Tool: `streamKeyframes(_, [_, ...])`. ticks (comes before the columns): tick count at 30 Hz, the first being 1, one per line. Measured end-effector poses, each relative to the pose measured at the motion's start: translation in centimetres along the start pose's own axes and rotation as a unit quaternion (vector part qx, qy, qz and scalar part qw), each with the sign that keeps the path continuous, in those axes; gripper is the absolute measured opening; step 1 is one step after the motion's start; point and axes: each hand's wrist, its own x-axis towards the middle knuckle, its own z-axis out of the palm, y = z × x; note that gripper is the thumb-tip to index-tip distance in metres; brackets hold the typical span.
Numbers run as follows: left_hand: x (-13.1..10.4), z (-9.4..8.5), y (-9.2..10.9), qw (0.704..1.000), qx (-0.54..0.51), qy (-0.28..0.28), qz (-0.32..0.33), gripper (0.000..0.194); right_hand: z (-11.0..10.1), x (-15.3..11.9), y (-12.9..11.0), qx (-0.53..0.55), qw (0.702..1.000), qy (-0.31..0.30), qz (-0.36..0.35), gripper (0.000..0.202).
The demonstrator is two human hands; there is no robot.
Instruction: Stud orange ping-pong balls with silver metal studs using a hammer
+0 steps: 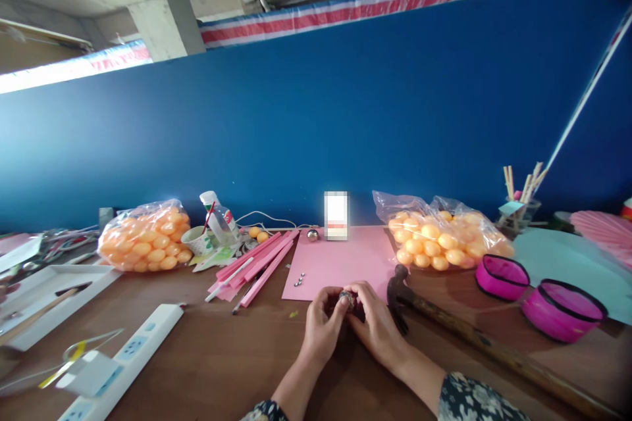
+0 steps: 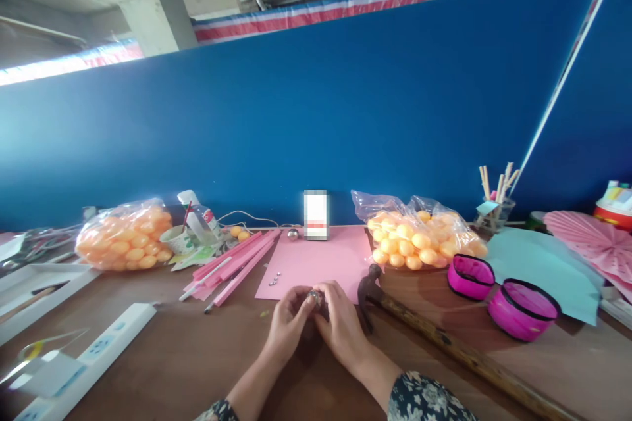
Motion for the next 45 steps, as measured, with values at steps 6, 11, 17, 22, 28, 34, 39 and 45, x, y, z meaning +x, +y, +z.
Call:
streamKeyframes(6, [-0.02, 0.11, 0.25, 1.0, 0.0, -0.02, -0.011, 0.025, -0.43, -0.06, -0.37, 0.003, 1.0, -0.014, -0.019, 0.039])
streamKeyframes(11, [0.03, 0.0, 0.07, 1.0, 0.002, -0.023, -0.009, 0.025, -0.5, 0.01, -0.39, -0.001, 1.0, -0.021, -0.023, 0.046])
streamKeyframes(17, [0.06, -0.02, -0.18, 0.999, -0.035, 0.001, -0.019, 0.031, -0.04, -0.03, -0.34, 0.004, 1.0, -0.008, 0.006, 0.04])
streamKeyframes(22, [-0.08, -0.06, -0.51, 0.999, -0.047, 0.002, -0.023, 0.035, -0.02, -0.05, -0.3, -0.011, 1.0, 0.001, 0.016, 0.031])
streamKeyframes(28, [-0.06, 0.0, -0.4, 0.999, -0.031, 0.007, -0.027, 0.04, -0.37, -0.08, -0.45, -0.011, 1.0, -0.014, -0.014, 0.038])
streamKeyframes(34, [-0.02, -0.15, -0.23, 1.0, 0.015, 0.013, -0.012, 0.038, -0.15, -0.17, -0.27, 0.002, 1.0, -0.02, -0.017, 0.041])
streamKeyframes(39, [0.07, -0.12, -0.36, 1.0, 0.004, 0.019, -0.007, 0.037, 0.09, 0.02, -0.27, 0.001, 1.0, -0.002, -0.01, 0.045])
streamKeyframes(45, [-0.05, -0.05, -0.58, 1.0, -0.026, 0.005, -0.01, 0.037, -0.08, -0.27, -0.23, -0.002, 0.999, -0.009, 0.032, 0.035])
